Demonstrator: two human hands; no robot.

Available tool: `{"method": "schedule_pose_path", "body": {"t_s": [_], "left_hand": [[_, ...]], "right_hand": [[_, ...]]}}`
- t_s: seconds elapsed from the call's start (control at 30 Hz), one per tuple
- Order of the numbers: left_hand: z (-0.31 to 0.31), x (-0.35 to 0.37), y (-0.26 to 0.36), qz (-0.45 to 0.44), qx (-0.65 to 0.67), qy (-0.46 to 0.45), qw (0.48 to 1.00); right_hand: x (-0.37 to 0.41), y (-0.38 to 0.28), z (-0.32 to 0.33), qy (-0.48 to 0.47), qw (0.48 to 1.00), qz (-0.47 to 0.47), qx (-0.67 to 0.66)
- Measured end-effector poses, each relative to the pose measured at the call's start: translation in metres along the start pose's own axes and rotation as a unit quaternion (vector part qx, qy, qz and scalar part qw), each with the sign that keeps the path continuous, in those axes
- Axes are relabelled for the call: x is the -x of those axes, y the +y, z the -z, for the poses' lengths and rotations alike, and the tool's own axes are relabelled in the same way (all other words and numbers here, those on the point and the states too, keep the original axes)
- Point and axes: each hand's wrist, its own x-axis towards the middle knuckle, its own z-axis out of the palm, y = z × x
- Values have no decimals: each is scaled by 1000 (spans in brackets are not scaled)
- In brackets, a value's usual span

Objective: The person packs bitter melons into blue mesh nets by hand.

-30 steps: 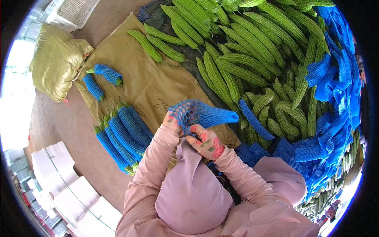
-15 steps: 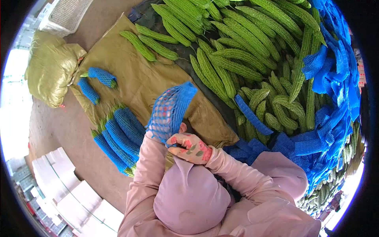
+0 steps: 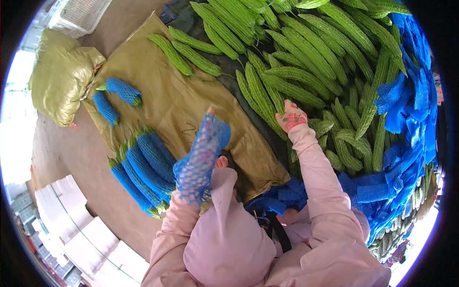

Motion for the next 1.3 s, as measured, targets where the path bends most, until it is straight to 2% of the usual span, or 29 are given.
{"method": "schedule_pose_path", "body": {"t_s": [0.03,0.07,0.1,0.17,0.2,0.27,0.33,0.4,0.43,0.47,0.5,0.53,0.57,0.6,0.63,0.67,0.7,0.77,0.8,0.83,0.87,0.9,0.97,1.0,1.1,1.17,1.23,1.27,1.3], "left_hand": [[-4,0,4,-24,-69,1,997],[-3,4,17,-80,-489,-38,868],[1,8,30,-125,-812,-69,566],[-20,13,45,-148,-974,-83,151],[-49,11,58,33,-947,-32,317],[-62,10,62,217,-861,21,460],[-48,25,69,1,-972,-6,234],[-32,37,70,-214,-976,-35,-19],[-21,35,61,-262,-960,-45,-84],[-11,33,52,-311,-937,-48,-149],[14,27,33,-377,-916,45,-133],[12,31,33,-408,-899,93,-126],[9,35,34,-437,-881,139,-116],[-25,50,58,-308,-944,35,114],[-28,55,64,-233,-946,-28,224],[-31,59,69,-147,-928,-72,335],[-10,59,63,-141,-963,-79,215],[13,74,59,-139,-982,-85,92],[15,90,54,-147,-964,-5,-221],[23,101,43,-151,-926,36,-343],[31,106,30,-163,-900,54,-401],[36,109,17,-187,-884,63,-423],[43,114,-6,-234,-849,57,-470],[45,114,-14,-255,-832,50,-490],[54,125,-20,-292,-786,37,-543],[57,130,-17,-304,-761,25,-572],[57,133,-13,-314,-742,20,-592],[57,135,-11,-319,-732,18,-602],[58,137,-10,-323,-721,17,-613]], "right_hand": [[-8,3,-2,-93,994,-45,25],[-13,5,-6,-188,977,-88,50],[-17,6,-6,-192,976,-85,51],[-21,6,-3,-241,964,-96,64],[-20,7,-6,-220,968,-78,92],[-23,10,-11,-223,967,-62,105],[-22,19,-16,-229,965,-46,117],[-23,32,-19,-198,979,-19,48],[-27,37,-22,-193,980,-19,46],[-30,42,-26,-143,987,-36,-65],[-31,44,-27,-92,979,-54,-173],[-31,30,21,-269,888,-120,-353],[-25,29,26,-268,888,-121,-353],[-15,29,29,-320,753,-129,-560],[-4,28,33,-351,570,-126,-732],[17,11,42,-320,509,-120,-790],[42,-16,52,-287,443,-114,-842],[79,-64,56,-250,400,-175,-865],[91,-83,46,-274,371,-137,-877],[100,-100,37,-296,341,-98,-887],[107,-114,39,-344,302,-81,-885],[114,-127,45,-391,264,-63,-880],[127,-150,51,-411,235,-78,-877],[136,-164,49,-401,206,-55,-891],[153,-185,24,-394,179,-99,-896],[152,-185,2,-414,184,-85,-887],[156,-186,-20,-431,145,-165,-875],[159,-188,-24,-431,141,-169,-875],[162,-190,-27,-435,163,-184,-866]]}}
